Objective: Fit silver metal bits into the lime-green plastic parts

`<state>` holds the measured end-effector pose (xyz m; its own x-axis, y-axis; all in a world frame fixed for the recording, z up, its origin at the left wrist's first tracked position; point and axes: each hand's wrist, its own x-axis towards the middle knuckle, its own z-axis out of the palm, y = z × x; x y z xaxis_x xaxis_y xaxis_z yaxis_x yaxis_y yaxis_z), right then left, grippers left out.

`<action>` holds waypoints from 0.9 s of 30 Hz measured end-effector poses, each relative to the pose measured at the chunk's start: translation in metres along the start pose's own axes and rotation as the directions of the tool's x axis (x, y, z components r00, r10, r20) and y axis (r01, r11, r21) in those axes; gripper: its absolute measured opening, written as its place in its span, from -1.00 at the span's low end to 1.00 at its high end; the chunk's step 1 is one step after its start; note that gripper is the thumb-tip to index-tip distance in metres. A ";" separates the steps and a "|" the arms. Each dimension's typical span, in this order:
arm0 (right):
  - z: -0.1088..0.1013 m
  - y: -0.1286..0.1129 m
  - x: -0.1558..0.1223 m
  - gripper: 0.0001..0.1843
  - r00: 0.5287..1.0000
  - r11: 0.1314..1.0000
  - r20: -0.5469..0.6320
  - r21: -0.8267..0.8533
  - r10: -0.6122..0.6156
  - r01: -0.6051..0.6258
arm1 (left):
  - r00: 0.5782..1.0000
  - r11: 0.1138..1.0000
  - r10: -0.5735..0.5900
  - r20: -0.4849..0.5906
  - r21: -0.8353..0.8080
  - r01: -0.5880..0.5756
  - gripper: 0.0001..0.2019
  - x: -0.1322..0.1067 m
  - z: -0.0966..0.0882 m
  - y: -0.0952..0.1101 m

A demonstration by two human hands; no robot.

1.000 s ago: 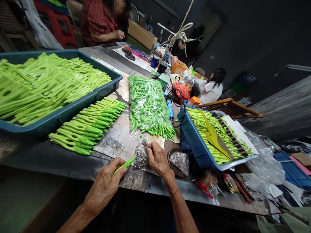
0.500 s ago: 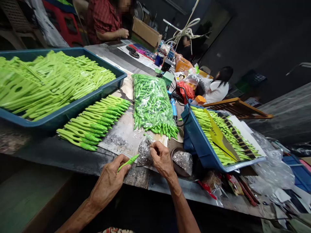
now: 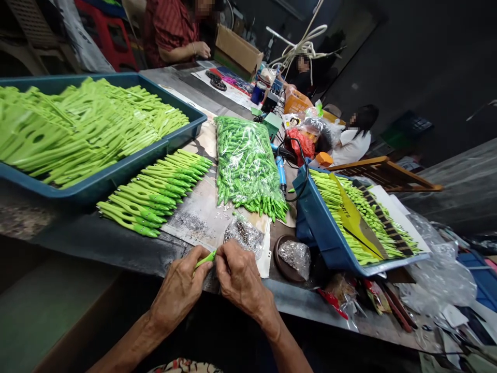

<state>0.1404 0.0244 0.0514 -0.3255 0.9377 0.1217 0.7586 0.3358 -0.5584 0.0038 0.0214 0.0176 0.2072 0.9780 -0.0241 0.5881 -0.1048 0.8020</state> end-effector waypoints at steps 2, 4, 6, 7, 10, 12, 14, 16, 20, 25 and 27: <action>0.002 -0.001 -0.001 -0.87 1.000 0.997 -0.005 -0.070 -0.016 0.016 | 1.000 1.000 0.002 0.012 0.006 -0.002 -0.86 0.000 0.001 0.000; 0.004 -0.002 -0.003 -0.86 0.999 0.990 -0.016 -0.137 -0.028 0.025 | 1.000 1.000 0.005 0.026 0.016 -0.005 -0.85 -0.001 0.003 -0.001; 0.007 -0.003 -0.004 -0.86 0.999 0.988 -0.033 -0.156 -0.014 0.008 | 1.000 0.999 0.017 0.024 0.046 -0.018 -0.84 -0.001 0.005 -0.001; 0.007 -0.003 -0.005 -0.86 0.999 0.991 -0.041 -0.128 0.018 -0.023 | 0.999 0.998 0.021 0.028 0.062 -0.023 -0.84 -0.002 0.006 -0.001; 0.008 0.002 -0.005 -0.93 0.978 0.971 -0.040 0.131 0.204 -0.198 | 0.998 0.996 0.027 0.058 0.087 -0.032 -0.83 -0.003 0.005 0.000; 0.007 0.006 -0.005 -0.86 0.953 0.892 -0.003 0.355 0.301 -0.281 | 0.996 0.996 0.044 0.078 0.070 -0.050 -0.83 -0.003 0.003 0.000; 0.005 0.009 -0.006 -0.75 0.940 0.797 0.073 0.511 0.332 -0.321 | 0.993 0.997 0.066 0.097 0.043 -0.071 -0.84 -0.003 0.002 0.001; 0.003 0.010 -0.009 -0.73 0.924 0.710 0.169 0.597 0.344 -0.373 | 0.989 0.997 0.075 0.124 0.020 -0.078 -0.85 -0.003 0.000 0.003; 0.003 0.011 -0.015 -0.69 0.890 0.607 0.233 0.662 0.392 -0.441 | 0.976 0.991 0.092 0.197 0.078 -0.109 -0.85 -0.001 -0.005 0.008; 0.010 0.013 -0.021 -0.70 0.870 0.547 0.104 0.740 0.483 -0.392 | 0.955 0.892 0.240 0.173 0.350 -0.287 -0.79 0.002 -0.004 0.021; 0.013 0.014 -0.022 -0.70 0.859 0.469 0.070 0.813 0.507 -0.344 | 0.926 0.814 0.361 0.113 0.446 -0.372 -0.79 0.003 0.000 0.024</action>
<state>0.1510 0.0077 0.0304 0.0652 0.9695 -0.2364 0.0090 -0.2375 -0.9713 0.0187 0.0219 0.0365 0.4923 0.8471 0.2002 0.7503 -0.5295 0.3957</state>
